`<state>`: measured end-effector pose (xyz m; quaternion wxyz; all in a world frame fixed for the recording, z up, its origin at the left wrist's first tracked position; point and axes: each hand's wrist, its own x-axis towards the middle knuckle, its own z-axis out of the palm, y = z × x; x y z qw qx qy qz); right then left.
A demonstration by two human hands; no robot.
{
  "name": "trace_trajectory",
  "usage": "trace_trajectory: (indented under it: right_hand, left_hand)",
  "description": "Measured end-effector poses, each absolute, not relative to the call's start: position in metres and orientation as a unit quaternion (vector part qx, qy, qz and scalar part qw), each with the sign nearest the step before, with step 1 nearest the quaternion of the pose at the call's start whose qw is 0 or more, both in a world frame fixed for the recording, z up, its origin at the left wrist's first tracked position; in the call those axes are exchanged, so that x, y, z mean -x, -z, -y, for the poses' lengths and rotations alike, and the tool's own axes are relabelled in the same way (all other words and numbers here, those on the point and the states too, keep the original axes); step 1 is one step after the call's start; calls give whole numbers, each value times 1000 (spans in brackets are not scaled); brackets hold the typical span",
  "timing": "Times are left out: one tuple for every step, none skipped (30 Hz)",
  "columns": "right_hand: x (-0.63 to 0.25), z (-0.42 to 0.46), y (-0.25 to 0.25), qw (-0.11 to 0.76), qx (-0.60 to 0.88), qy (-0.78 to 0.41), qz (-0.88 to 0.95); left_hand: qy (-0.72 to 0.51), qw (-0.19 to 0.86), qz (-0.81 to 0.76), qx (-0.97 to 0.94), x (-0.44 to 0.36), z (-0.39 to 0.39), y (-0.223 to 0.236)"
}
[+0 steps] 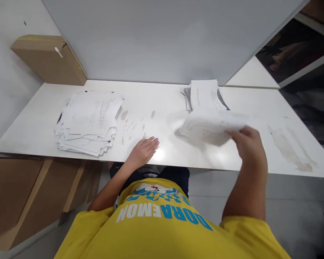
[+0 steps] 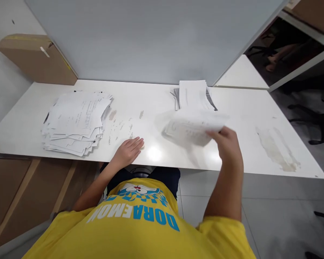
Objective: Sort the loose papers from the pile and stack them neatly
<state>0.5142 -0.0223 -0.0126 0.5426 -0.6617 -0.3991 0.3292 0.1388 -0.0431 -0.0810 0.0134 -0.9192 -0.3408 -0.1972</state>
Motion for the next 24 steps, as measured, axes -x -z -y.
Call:
trace_trajectory:
  right_hand:
    - [-521,-2,7,559,642,-314,420]
    - [-528,-26,3,554,637,-304,442]
    - [-534,-50,0,523,643,-313,463]
    - [-540,-72,-1,493,657,-316,475]
    - [-546,-92,-2,454,688,-315,471]
    - [-550,-111,-1,408,729,-304,458]
    - [-554,-126,0,362,767,-288,445]
    - [-557,-140,3,321,796,-273,434]
    - [-559,-150,5,288,815,-261,429]
    - [-559,-158,9,259,826,-254,432]
    - [-558,-163,12,237,832,-243,438]
    - [-556,-166,16,220,841,-223,441]
    - [-550,-165,20,204,851,-199,441]
    - [-542,-162,24,197,863,-163,437]
    - [-530,-156,27,200,869,-122,436]
    - [-515,-148,30,210,866,-88,445]
    - [-497,-137,31,232,853,-50,464]
    - [-477,-125,31,243,824,-27,511]
    - [-454,-113,30,243,785,-21,569]
    - [-431,-101,27,228,741,-41,630]
    - [-407,-90,25,216,692,-66,686]
    - [-385,-81,21,210,642,-89,731]
    - [-364,-74,17,212,596,-115,766]
    - [-345,-69,14,214,559,-146,788]
  left_hand:
    - [199,18,345,917,-139,44,81]
    - [201,23,350,914,-139,44,80]
    - [204,27,355,912,-139,44,80]
    - [205,28,358,911,-139,44,80]
    - [206,27,359,910,-139,44,81]
    - [204,25,359,910,-139,44,81]
    - [202,22,358,911,-140,45,81]
    - [197,19,358,912,-140,45,81]
    - [192,16,360,913,-141,46,81]
    - [188,15,362,913,-141,47,80]
    - [184,13,365,912,-142,48,80]
    - [181,10,368,912,-143,49,80]
    - [180,7,371,911,-144,51,80]
    - [181,3,372,910,-145,53,80]
    - [184,1,372,910,-146,56,80]
    - [188,1,371,909,-146,58,80]
    - [196,6,374,907,-145,59,79]
    - [207,15,383,900,-143,60,77]
    - [217,27,406,887,-138,59,74]
    - [226,41,443,867,-130,57,70]
    - [235,55,492,836,-120,53,66]
    - [242,68,549,797,-107,49,62]
    - [247,80,607,751,-91,43,58]
    - [255,90,658,703,-74,37,55]
